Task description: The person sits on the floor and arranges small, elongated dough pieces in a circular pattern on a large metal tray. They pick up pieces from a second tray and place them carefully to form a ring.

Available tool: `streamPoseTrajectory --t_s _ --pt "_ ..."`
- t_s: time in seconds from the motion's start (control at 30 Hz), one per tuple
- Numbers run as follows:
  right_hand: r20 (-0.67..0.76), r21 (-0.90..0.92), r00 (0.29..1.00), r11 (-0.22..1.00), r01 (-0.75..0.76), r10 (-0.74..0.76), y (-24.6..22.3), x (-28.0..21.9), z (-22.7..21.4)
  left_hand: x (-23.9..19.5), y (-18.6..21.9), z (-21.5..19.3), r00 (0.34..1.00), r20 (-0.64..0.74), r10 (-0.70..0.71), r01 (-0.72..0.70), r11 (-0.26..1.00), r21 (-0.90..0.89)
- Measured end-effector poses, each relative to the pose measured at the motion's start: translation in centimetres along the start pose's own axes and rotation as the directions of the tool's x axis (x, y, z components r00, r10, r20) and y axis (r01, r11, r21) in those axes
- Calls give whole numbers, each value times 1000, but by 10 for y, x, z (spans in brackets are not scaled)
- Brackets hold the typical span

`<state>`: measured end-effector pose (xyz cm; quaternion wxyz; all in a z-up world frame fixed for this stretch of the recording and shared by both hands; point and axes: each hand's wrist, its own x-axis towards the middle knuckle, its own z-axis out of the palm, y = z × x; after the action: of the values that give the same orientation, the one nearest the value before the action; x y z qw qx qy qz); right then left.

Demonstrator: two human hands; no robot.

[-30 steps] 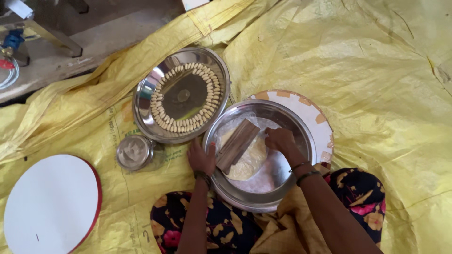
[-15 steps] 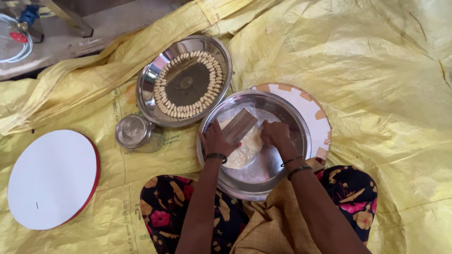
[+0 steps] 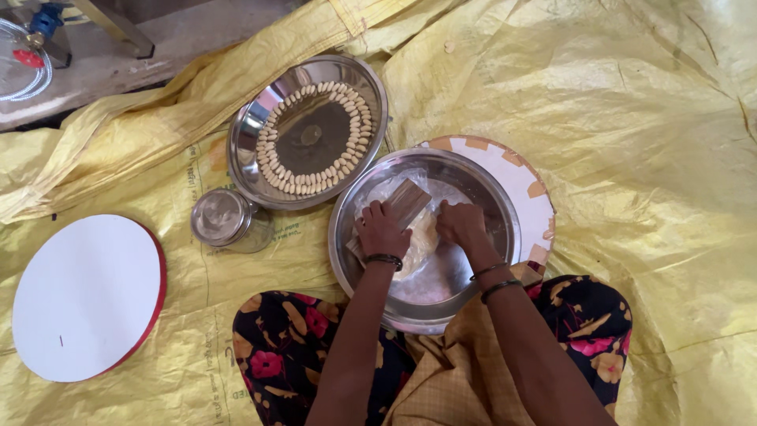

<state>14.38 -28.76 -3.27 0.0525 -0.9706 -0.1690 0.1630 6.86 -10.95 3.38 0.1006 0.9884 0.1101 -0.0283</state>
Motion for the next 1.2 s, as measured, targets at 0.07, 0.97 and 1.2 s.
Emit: streamPoseTrajectory --t_s 0.07,0.97,1.2 --pt "18 -7 1000 1000 1 -1 0 0 -2 3 4 2 1000 -22 -22 22 1000 19" --pt "108 -37 993 998 -46 50 -5 5 -11 -14 -159 4 843 -36 -537 516 826 -225" --pt "84 -50 996 999 3 1 1 13 -3 -19 -169 -2 856 -15 -517 489 818 -305"
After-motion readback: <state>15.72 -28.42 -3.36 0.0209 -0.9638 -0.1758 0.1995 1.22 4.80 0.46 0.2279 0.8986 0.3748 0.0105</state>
